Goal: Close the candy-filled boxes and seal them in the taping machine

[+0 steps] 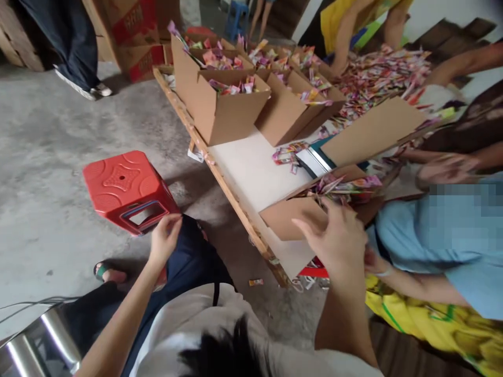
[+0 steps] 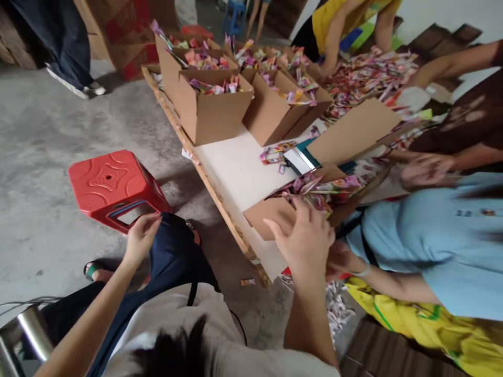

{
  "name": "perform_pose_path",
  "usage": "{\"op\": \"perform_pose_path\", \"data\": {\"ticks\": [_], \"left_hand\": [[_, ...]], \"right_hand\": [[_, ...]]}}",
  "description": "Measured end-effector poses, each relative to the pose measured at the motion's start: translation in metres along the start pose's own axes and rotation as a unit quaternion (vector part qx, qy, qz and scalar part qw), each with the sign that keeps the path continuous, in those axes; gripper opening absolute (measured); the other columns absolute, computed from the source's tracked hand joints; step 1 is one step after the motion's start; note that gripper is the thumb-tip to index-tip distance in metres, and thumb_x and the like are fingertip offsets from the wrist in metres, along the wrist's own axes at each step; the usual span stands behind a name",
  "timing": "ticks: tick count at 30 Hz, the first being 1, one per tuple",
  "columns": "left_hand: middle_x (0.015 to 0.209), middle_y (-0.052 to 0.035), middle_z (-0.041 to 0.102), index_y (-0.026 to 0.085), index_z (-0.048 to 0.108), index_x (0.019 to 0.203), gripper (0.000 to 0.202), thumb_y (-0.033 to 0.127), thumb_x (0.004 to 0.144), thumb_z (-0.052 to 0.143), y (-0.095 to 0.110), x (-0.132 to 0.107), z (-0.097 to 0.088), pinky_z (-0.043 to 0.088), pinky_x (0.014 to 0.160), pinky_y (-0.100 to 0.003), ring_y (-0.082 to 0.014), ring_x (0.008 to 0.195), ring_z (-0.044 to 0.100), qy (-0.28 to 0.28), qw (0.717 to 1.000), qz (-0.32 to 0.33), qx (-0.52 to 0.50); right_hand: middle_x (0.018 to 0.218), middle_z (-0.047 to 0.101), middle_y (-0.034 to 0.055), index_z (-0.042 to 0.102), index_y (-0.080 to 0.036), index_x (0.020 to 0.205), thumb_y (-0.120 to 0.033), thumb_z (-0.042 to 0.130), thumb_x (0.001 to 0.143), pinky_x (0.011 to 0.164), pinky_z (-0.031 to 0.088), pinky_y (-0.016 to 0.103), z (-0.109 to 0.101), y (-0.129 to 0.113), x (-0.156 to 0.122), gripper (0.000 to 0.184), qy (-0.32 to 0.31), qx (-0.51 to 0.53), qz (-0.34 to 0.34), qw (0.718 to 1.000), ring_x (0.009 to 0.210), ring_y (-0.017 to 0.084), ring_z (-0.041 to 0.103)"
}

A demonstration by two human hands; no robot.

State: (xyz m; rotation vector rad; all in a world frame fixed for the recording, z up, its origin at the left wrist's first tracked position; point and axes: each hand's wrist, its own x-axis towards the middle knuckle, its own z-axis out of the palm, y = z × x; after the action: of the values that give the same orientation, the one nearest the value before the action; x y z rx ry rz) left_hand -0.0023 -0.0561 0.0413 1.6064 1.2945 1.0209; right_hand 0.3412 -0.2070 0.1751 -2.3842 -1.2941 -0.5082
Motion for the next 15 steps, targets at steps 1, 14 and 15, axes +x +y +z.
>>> {"op": "perform_pose_path", "data": {"ticks": [1, 14, 15], "left_hand": [[0.104, -0.0096, 0.072, 0.018, 0.067, 0.106, 0.034, 0.044, 0.085, 0.066, 0.013, 0.021, 0.032, 0.055, 0.092, -0.040, -0.0229, 0.097, 0.069, -0.047, 0.999, 0.011, -0.021], [0.097, -0.0191, 0.071, 0.013, 0.063, 0.111, 0.086, 0.088, 0.069, 0.052, 0.066, 0.017, 0.296, 0.040, 0.101, -0.069, -0.0421, 0.107, 0.067, -0.524, 0.628, -0.479, -0.319], [0.099, -0.0190, 0.072, 0.013, 0.063, 0.113, 0.087, 0.088, 0.071, 0.050, 0.066, 0.008, 0.294, 0.041, 0.103, -0.066, -0.0404, 0.105, 0.068, -0.513, 0.598, -0.498, -0.363]], "right_hand": [[0.105, 0.071, 0.0192, 0.065, -0.015, 0.124, -0.059, 0.055, 0.088, 0.095, 0.039, 0.058, 0.005, 0.015, -0.004, 0.057, -0.032, -0.013, 0.024, 0.999, 0.098, 0.037, 0.062], [0.073, 0.070, 0.0055, 0.076, -0.029, 0.082, -0.039, 0.076, 0.072, 0.062, 0.053, 0.044, -0.022, 0.104, -0.012, 0.015, 0.070, 0.280, 0.118, 0.950, 0.066, 0.028, 0.065], [0.072, 0.069, 0.0045, 0.075, -0.033, 0.081, -0.036, 0.077, 0.073, 0.061, 0.053, 0.045, -0.033, 0.099, -0.014, 0.009, 0.058, 0.291, 0.088, 0.951, 0.065, 0.028, 0.065]]}}
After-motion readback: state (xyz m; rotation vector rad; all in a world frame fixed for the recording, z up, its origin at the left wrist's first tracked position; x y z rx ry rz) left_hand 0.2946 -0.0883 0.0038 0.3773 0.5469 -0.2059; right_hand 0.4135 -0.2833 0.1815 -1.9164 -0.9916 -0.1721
